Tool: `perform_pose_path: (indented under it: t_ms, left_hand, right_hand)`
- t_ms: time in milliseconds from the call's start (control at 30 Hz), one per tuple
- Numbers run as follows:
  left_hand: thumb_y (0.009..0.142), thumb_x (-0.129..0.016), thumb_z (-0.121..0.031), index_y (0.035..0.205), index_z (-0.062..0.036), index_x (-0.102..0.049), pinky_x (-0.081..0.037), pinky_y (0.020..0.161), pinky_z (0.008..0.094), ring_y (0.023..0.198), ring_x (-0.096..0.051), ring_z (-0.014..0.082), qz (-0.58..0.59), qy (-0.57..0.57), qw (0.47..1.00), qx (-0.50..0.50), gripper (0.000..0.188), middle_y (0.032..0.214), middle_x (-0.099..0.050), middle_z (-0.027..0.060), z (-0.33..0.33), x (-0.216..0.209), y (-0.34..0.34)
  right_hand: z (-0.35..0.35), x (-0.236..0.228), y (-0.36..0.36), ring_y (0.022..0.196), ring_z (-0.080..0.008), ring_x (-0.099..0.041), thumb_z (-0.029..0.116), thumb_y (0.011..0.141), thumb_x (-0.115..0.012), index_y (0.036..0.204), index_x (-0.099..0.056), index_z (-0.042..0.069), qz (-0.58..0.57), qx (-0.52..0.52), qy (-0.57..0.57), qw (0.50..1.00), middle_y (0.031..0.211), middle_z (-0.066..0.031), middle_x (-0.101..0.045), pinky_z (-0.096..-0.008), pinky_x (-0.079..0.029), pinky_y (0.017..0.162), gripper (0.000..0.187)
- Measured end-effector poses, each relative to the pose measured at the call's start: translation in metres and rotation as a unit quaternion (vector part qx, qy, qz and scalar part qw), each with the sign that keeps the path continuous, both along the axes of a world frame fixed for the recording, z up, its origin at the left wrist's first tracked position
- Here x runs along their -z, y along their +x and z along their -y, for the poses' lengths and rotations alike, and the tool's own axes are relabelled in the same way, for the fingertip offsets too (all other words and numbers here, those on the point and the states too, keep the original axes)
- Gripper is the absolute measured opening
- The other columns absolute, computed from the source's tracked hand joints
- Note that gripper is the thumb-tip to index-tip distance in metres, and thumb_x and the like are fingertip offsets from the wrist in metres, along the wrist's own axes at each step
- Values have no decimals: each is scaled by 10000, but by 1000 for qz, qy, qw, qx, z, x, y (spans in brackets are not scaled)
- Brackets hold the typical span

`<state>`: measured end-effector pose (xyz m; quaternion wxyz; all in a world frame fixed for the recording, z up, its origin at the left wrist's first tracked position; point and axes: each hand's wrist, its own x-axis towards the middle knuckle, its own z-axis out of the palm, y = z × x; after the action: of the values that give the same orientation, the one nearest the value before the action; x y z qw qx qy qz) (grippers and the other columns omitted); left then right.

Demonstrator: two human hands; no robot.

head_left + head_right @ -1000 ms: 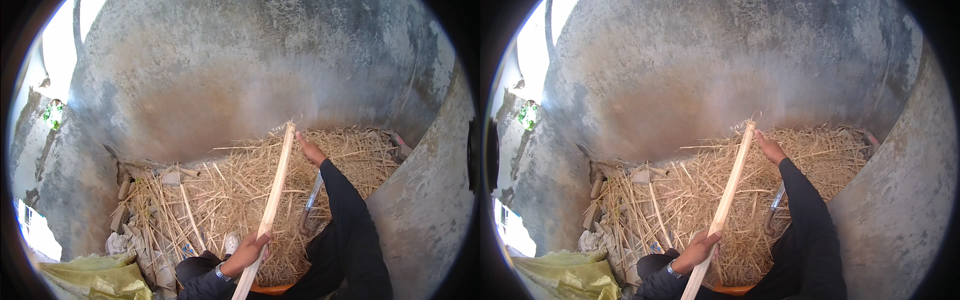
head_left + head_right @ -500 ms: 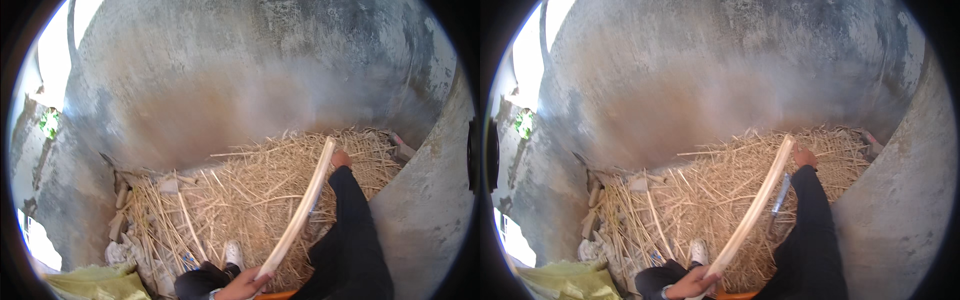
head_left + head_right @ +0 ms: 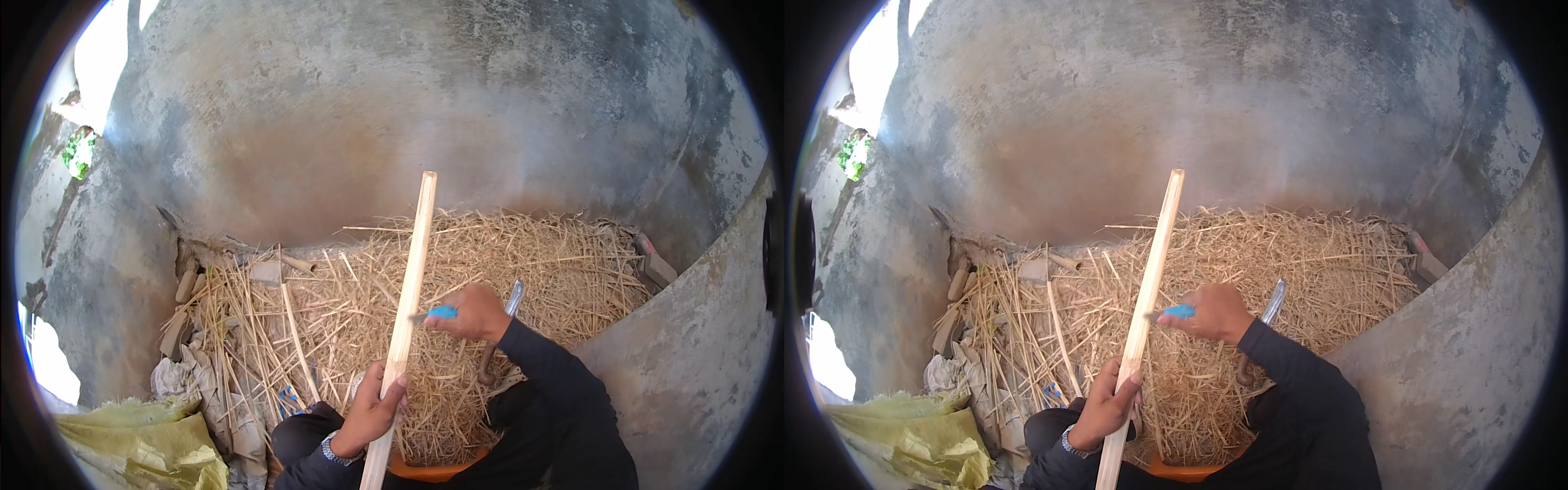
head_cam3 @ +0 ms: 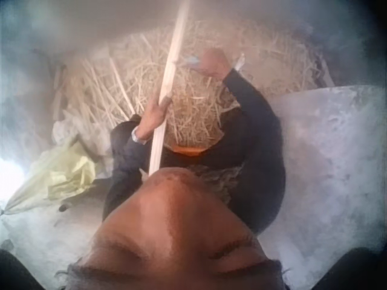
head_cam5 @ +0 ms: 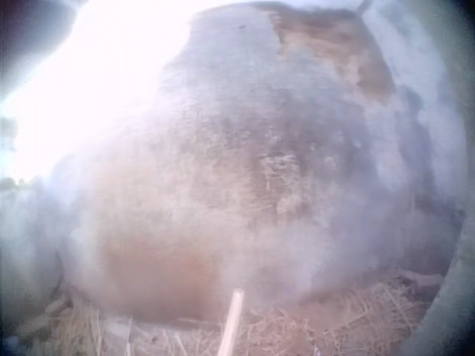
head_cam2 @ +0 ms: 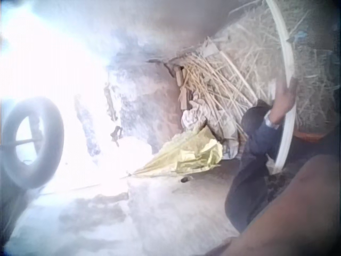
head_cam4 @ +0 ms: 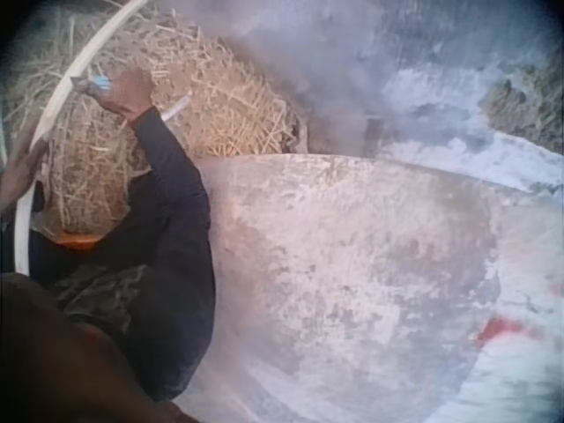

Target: The person sits on a bed of hay and uses a utility knife to shave thin strips off a long wooden stick. They hold the stick with their left hand and scrape the blade along its length with their right hand, creating wood shavings that fall onto the hay.

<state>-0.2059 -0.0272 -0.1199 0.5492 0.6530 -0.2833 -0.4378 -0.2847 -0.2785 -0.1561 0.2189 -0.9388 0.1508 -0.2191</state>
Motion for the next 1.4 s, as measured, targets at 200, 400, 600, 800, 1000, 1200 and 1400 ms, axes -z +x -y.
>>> perform_pose_path:
  t_ms: [200, 400, 600, 800, 1000, 1200, 1400]
  left_hand:
    - [985, -511, -221, 1179, -28, -419, -461, 493, 211, 625, -517, 58, -22, 30, 998, 42, 289, 777, -500, 3, -4, -5, -4]
    - [986, -511, -224, 1176, -36, -412, -457, 492, 205, 619, -510, 52, -37, 4, 999, 26, 285, 796, -483, -4, -3, -8, 0]
    - [993, -491, -232, 1155, -44, -398, -404, 453, 199, 493, -463, 60, -54, 11, 998, 23, 265, 666, -485, -6, -7, -13, -2]
    - [997, -482, -227, 1134, -70, -390, -392, 446, 219, 473, -442, 80, -92, -8, 995, 31, 228, 645, -451, -5, -8, -7, -4]
    - [996, -485, -243, 1116, -91, -390, -383, 475, 222, 472, -420, 82, -194, -34, 979, 52, 215, 638, -428, -10, -11, 1, -2]
    - [996, -461, -298, 1138, -138, -408, -325, 488, 244, 412, -331, 80, -404, -56, 913, 23, 220, 585, -376, -21, -5, -5, -5]
    - [997, -454, -288, 1141, -138, -413, -339, 510, 247, 418, -330, 77, -424, -98, 900, 30, 212, 583, -367, -22, -6, -4, -5]
  right_hand:
    - [6, -1, 6, 419, -281, -544, 764, 762, -520, 558, -633, 103, -33, 68, 21, 997, 440, -94, -513, -399, -408, 435, 701]
    - [-33, -4, 3, 415, -261, -553, 792, 750, -493, 518, -622, 101, 2, -41, -57, 998, 425, -90, -505, -378, -432, 440, 740]
    - [-3, 13, 10, 351, -237, -483, 797, 773, -463, 503, -578, 128, 9, 9, -26, 1000, 406, -41, -477, -373, -367, 379, 730]
    - [-7, 10, 13, 338, -187, -455, 804, 787, -431, 464, -545, 136, 28, 16, -69, 997, 402, -26, -467, -352, -350, 365, 750]
    - [-23, 11, 9, 337, -186, -462, 836, 769, -403, 480, -559, 122, 45, -28, -37, 998, 391, -23, -457, -331, -336, 357, 786]
    - [-14, 7, 8, 356, -216, -506, 828, 755, -441, 486, -557, 106, 16, -17, -46, 999, 400, -60, -474, -351, -364, 362, 779]
    - [-37, -9, 2, 342, -232, -501, 810, 747, -486, 463, -546, 110, 84, -92, -82, 989, 374, -60, -444, -359, -370, 358, 757]
